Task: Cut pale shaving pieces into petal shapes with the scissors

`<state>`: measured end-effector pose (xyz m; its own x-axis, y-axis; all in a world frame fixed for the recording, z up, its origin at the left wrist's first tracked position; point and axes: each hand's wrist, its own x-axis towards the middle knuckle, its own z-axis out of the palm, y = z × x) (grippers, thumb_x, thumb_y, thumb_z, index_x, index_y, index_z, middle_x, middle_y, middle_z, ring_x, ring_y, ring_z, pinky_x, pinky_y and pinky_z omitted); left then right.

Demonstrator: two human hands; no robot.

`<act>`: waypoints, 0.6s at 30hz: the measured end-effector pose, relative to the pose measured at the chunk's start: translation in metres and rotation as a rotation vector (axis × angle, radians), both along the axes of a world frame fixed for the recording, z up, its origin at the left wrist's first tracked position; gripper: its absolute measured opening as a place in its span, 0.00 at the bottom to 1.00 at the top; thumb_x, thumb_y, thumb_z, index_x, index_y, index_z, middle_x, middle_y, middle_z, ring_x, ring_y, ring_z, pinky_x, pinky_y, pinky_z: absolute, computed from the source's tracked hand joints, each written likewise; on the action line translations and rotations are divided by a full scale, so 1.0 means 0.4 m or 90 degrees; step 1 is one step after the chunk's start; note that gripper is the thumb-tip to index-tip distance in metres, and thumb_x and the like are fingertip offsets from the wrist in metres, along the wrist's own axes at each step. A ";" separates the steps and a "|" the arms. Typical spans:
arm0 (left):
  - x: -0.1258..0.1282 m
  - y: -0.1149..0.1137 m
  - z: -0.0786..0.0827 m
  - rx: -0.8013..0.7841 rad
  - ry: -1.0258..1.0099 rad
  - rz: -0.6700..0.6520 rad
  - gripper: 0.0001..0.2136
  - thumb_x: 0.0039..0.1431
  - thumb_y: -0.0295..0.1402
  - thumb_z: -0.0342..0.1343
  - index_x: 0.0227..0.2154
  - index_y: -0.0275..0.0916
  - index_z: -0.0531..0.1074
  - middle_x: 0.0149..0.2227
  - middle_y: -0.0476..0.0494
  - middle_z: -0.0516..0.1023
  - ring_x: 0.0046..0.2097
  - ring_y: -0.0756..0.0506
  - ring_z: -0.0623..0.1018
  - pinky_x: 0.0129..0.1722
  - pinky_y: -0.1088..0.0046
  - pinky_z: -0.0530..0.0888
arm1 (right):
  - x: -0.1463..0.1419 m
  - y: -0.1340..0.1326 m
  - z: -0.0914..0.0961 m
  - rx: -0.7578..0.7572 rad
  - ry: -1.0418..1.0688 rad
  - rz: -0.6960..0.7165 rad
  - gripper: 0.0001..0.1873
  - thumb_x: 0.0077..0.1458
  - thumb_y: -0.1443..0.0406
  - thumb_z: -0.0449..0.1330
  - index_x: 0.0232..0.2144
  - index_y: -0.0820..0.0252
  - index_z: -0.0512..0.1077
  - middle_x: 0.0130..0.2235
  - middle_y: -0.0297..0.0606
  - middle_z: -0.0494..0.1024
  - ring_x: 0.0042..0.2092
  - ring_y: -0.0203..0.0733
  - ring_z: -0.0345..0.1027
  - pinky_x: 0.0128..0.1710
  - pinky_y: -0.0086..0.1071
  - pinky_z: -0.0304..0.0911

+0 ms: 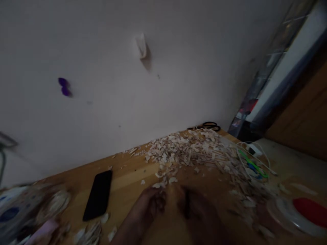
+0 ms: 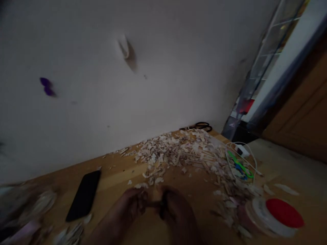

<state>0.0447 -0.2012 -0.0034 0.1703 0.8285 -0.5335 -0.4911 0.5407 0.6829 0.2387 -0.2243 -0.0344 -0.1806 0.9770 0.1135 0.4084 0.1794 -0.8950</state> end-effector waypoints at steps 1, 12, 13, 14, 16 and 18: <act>-0.013 -0.030 -0.006 0.012 0.022 -0.009 0.07 0.44 0.32 0.62 0.22 0.34 0.71 0.22 0.46 0.72 0.20 0.53 0.68 0.18 0.78 0.63 | -0.034 0.019 -0.004 0.014 0.058 0.047 0.20 0.54 0.67 0.56 0.50 0.52 0.71 0.52 0.40 0.74 0.53 0.46 0.68 0.51 0.36 0.66; -0.082 -0.159 -0.039 0.060 0.106 -0.050 0.13 0.46 0.40 0.60 0.30 0.34 0.74 0.21 0.49 0.69 0.16 0.54 0.64 0.15 0.78 0.59 | -0.172 -0.009 -0.011 -0.117 0.192 0.131 0.16 0.49 0.65 0.59 0.41 0.60 0.76 0.40 0.41 0.81 0.40 0.46 0.74 0.41 0.33 0.69; -0.085 -0.160 -0.046 0.079 0.141 -0.055 0.15 0.47 0.42 0.60 0.31 0.34 0.74 0.22 0.49 0.69 0.17 0.54 0.64 0.16 0.78 0.60 | -0.173 -0.007 -0.010 -0.120 0.186 0.123 0.15 0.49 0.64 0.59 0.40 0.61 0.76 0.38 0.41 0.81 0.39 0.46 0.74 0.39 0.32 0.69; -0.088 -0.159 -0.054 0.102 0.188 -0.052 0.16 0.48 0.44 0.60 0.32 0.35 0.74 0.22 0.49 0.70 0.18 0.54 0.65 0.17 0.78 0.61 | -0.174 -0.004 -0.012 -0.123 0.180 0.118 0.14 0.50 0.62 0.59 0.38 0.62 0.76 0.37 0.40 0.81 0.38 0.46 0.74 0.38 0.32 0.69; -0.091 -0.154 -0.069 0.160 0.285 -0.020 0.17 0.49 0.46 0.60 0.32 0.35 0.74 0.23 0.49 0.70 0.21 0.53 0.67 0.20 0.77 0.63 | -0.173 0.003 -0.023 -0.132 0.171 0.119 0.12 0.51 0.60 0.59 0.35 0.63 0.76 0.34 0.39 0.80 0.36 0.45 0.74 0.35 0.30 0.68; -0.091 -0.148 -0.079 0.207 0.355 0.013 0.15 0.49 0.45 0.61 0.31 0.36 0.74 0.25 0.48 0.72 0.24 0.52 0.69 0.23 0.77 0.65 | -0.172 0.010 -0.039 -0.140 0.159 0.121 0.12 0.51 0.59 0.59 0.33 0.63 0.75 0.31 0.37 0.79 0.35 0.44 0.73 0.33 0.29 0.67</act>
<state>0.0084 -0.2604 -0.0349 -0.0774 0.9628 -0.2588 -0.0227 0.2578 0.9659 0.1701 -0.2203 -0.0499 -0.3544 0.9346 -0.0310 0.1510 0.0245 -0.9882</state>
